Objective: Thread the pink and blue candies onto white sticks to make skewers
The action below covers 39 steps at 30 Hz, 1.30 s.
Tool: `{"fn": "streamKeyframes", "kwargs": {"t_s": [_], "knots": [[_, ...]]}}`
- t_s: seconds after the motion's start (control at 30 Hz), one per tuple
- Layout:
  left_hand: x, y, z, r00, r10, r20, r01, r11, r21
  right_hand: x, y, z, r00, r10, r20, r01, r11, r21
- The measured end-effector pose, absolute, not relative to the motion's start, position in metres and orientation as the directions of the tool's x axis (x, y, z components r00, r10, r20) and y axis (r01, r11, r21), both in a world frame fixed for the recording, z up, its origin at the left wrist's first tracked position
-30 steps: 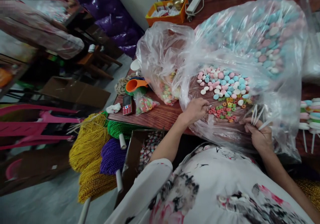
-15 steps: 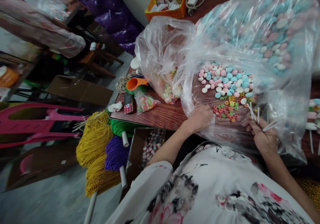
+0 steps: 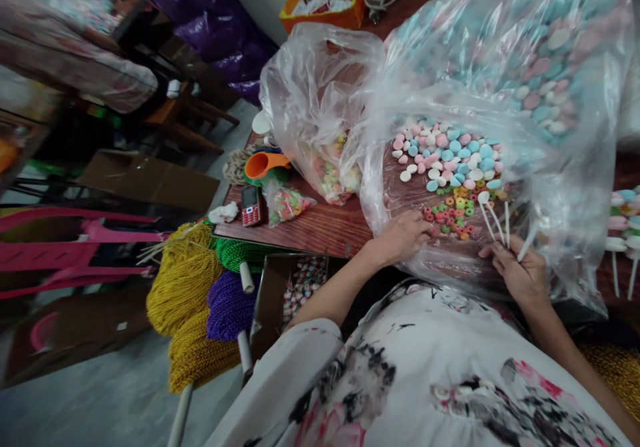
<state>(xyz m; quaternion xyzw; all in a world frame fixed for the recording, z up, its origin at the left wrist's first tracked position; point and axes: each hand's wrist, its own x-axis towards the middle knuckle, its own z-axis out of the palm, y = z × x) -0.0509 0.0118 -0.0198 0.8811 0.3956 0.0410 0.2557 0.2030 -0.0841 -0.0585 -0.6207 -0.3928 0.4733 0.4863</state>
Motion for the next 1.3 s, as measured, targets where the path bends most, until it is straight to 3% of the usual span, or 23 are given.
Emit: {"fn": "streamKeyframes", "kwargs": {"t_s": [0.17, 0.3, 0.43, 0.53, 0.63, 0.77, 1.0, 1.07, 1.2, 1.3], "knots": [[-0.054, 0.011, -0.02, 0.613, 0.787, -0.068, 0.636, -0.439, 0.635, 0.198, -0.083, -0.045, 0.347, 0.922, -0.174, -0.115, -0.142, -0.983], [-0.057, 0.011, -0.021, 0.581, 0.813, -0.038, 0.624, -0.416, 0.661, 0.198, -0.078, -0.033, 0.38, 0.922, -0.074, -0.142, -0.021, -0.99], [-0.048, 0.021, -0.017, 0.593, 0.804, 0.039, 0.646, -0.505, 0.572, 0.204, -0.069, -0.037, 0.367, 0.928, -0.068, -0.067, -0.046, -0.997], [-0.02, 0.037, -0.013, 0.71, 0.696, 0.105, 0.589, -0.669, 0.452, 0.206, -0.061, -0.048, 0.34, 0.935, -0.102, 0.016, -0.115, -0.993], [0.006, 0.047, -0.011, 0.811, 0.582, 0.055, 0.527, -0.769, 0.363, 0.206, -0.06, -0.058, 0.311, 0.946, -0.096, 0.113, -0.137, -0.984], [-0.007, 0.037, -0.012, 0.837, 0.546, -0.038, 0.529, -0.788, 0.315, 0.209, -0.068, -0.065, 0.305, 0.949, -0.079, 0.181, -0.14, -0.973], [-0.033, 0.048, -0.006, 0.675, 0.725, 0.139, 0.582, -0.639, 0.503, 0.208, -0.068, -0.063, 0.295, 0.951, -0.094, 0.134, -0.139, -0.981], [-0.014, 0.063, -0.004, 0.701, 0.709, 0.076, 0.604, -0.647, 0.465, 0.204, -0.067, -0.057, 0.314, 0.946, -0.08, 0.093, -0.115, -0.989], [0.017, 0.082, -0.006, 0.708, 0.696, -0.122, 0.698, -0.661, 0.276, 0.204, -0.07, -0.047, 0.442, 0.897, 0.02, -0.006, 0.025, -1.0], [0.016, 0.081, -0.01, 0.714, 0.682, -0.157, 0.697, -0.673, 0.248, 0.209, -0.072, -0.048, 0.403, 0.914, 0.038, 0.049, 0.021, -0.999]]}}
